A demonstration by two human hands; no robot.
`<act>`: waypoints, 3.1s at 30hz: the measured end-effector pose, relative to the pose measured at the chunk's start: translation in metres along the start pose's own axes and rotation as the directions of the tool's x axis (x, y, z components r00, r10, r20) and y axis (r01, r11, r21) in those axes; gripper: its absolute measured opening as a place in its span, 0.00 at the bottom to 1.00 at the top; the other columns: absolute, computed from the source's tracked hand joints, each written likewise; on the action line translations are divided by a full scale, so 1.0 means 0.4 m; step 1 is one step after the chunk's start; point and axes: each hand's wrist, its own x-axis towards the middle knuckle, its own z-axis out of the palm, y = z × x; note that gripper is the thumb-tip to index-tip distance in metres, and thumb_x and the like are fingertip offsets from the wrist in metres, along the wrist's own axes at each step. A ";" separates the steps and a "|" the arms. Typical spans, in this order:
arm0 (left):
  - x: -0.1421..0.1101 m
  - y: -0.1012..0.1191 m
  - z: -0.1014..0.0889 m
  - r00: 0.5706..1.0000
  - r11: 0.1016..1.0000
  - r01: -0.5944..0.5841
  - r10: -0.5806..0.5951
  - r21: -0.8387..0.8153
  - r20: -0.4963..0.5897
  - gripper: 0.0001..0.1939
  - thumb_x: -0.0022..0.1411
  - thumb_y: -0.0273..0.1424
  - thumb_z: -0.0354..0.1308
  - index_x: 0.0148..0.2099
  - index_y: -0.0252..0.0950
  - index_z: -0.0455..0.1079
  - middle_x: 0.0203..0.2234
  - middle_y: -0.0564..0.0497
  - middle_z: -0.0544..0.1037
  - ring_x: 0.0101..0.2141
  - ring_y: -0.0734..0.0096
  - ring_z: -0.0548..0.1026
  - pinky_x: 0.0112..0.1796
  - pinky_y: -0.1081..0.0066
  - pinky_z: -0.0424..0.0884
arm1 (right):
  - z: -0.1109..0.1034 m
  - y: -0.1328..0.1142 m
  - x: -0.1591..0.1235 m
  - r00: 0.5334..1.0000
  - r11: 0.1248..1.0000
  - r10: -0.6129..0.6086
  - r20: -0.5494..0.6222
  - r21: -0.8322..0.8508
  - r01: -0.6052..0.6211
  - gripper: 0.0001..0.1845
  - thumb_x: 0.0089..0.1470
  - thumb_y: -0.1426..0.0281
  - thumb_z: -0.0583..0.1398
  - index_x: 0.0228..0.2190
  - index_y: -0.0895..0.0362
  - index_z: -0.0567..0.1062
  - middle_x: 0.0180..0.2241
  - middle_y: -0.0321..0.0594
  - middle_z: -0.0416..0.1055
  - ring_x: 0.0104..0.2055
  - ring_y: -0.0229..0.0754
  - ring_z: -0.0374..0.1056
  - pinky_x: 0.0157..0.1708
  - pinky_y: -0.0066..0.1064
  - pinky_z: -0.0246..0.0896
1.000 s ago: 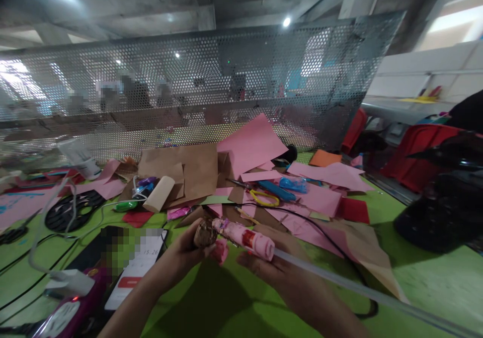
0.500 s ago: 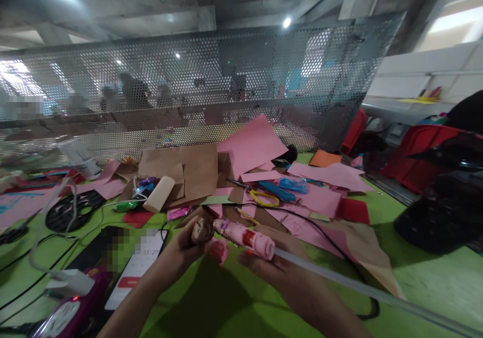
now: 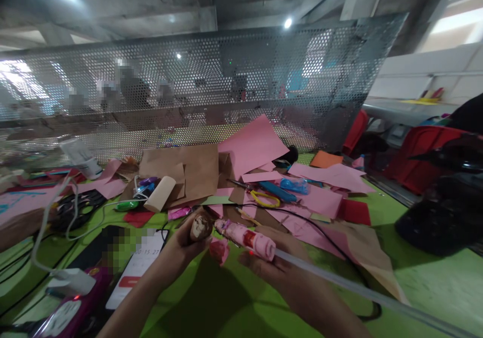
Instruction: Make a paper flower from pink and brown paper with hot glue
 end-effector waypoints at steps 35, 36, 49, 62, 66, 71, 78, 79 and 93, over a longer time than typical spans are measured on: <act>-0.006 0.050 -0.012 0.966 0.943 0.042 -0.123 -0.329 -0.228 0.17 0.44 0.31 0.70 0.39 0.38 0.75 0.34 0.52 0.80 0.35 0.71 0.74 0.32 0.76 0.66 | -0.148 0.130 -0.160 0.888 0.650 0.169 -0.427 -0.629 -0.426 0.18 0.55 0.52 0.56 0.31 0.52 0.74 0.24 0.40 0.74 0.26 0.48 0.71 0.24 0.33 0.58; -0.006 0.052 -0.014 0.968 0.941 0.039 -0.119 -0.337 -0.220 0.17 0.44 0.30 0.70 0.39 0.38 0.75 0.33 0.52 0.80 0.34 0.71 0.74 0.31 0.77 0.66 | -0.150 0.112 -0.156 0.885 0.614 0.123 -0.449 -0.666 -0.423 0.17 0.55 0.53 0.56 0.36 0.51 0.75 0.30 0.41 0.77 0.30 0.50 0.72 0.25 0.34 0.59; 0.011 0.066 -0.033 0.966 0.951 -0.007 -0.074 -0.308 -0.250 0.10 0.40 0.29 0.70 0.29 0.34 0.76 0.23 0.55 0.76 0.24 0.77 0.68 0.28 0.76 0.63 | 0.164 0.019 0.066 1.000 0.895 -0.025 -0.018 -0.446 0.014 0.38 0.37 0.76 0.67 0.53 0.56 0.69 0.55 0.49 0.67 0.58 0.56 0.60 0.54 0.43 0.55; 0.022 0.041 -0.025 0.958 0.949 0.026 -0.114 -0.314 -0.265 0.12 0.43 0.34 0.71 0.32 0.34 0.79 0.22 0.52 0.78 0.25 0.73 0.70 0.29 0.74 0.65 | 0.114 0.006 0.099 0.980 0.975 0.094 -0.175 0.214 -0.055 0.11 0.54 0.62 0.60 0.34 0.57 0.71 0.31 0.37 0.71 0.29 0.38 0.64 0.29 0.29 0.59; 0.011 0.050 0.007 0.967 0.944 0.025 -0.107 -0.330 -0.232 0.13 0.40 0.35 0.73 0.29 0.34 0.79 0.19 0.52 0.77 0.25 0.71 0.72 0.29 0.73 0.66 | 0.130 -0.007 0.102 0.980 0.946 0.087 -0.179 0.322 -0.025 0.13 0.53 0.60 0.62 0.35 0.57 0.72 0.32 0.39 0.73 0.31 0.38 0.66 0.31 0.29 0.60; 0.008 0.049 0.022 0.978 0.932 0.008 -0.084 -0.362 -0.193 0.17 0.35 0.36 0.76 0.28 0.34 0.79 0.24 0.50 0.80 0.28 0.69 0.75 0.35 0.70 0.70 | 0.141 -0.012 0.118 0.987 0.950 0.056 -0.148 0.313 -0.007 0.14 0.50 0.59 0.65 0.32 0.57 0.75 0.30 0.39 0.75 0.32 0.40 0.68 0.33 0.31 0.61; 0.015 0.031 0.011 0.993 0.929 0.011 -0.053 -0.371 -0.101 0.15 0.41 0.34 0.75 0.32 0.34 0.79 0.29 0.50 0.82 0.31 0.69 0.76 0.39 0.70 0.71 | 0.113 -0.011 0.142 0.963 0.995 -0.092 -0.252 0.017 0.100 0.13 0.41 0.68 0.69 0.33 0.55 0.77 0.34 0.39 0.71 0.37 0.44 0.65 0.35 0.32 0.59; 0.016 0.028 0.011 0.993 0.930 0.006 -0.048 -0.369 -0.105 0.15 0.41 0.33 0.75 0.33 0.34 0.79 0.29 0.50 0.82 0.31 0.69 0.77 0.39 0.70 0.72 | 0.111 -0.010 0.140 0.952 0.990 -0.136 -0.273 -0.056 0.126 0.14 0.42 0.70 0.68 0.35 0.55 0.77 0.35 0.39 0.71 0.38 0.45 0.66 0.35 0.32 0.60; 0.005 0.040 0.056 0.975 0.930 -0.016 -0.067 -0.367 -0.213 0.15 0.41 0.32 0.74 0.34 0.34 0.80 0.33 0.47 0.83 0.37 0.63 0.79 0.44 0.66 0.73 | 0.148 -0.001 0.100 0.919 0.983 -0.182 -0.348 -0.078 0.165 0.14 0.48 0.78 0.60 0.37 0.53 0.74 0.36 0.38 0.76 0.36 0.43 0.73 0.38 0.34 0.68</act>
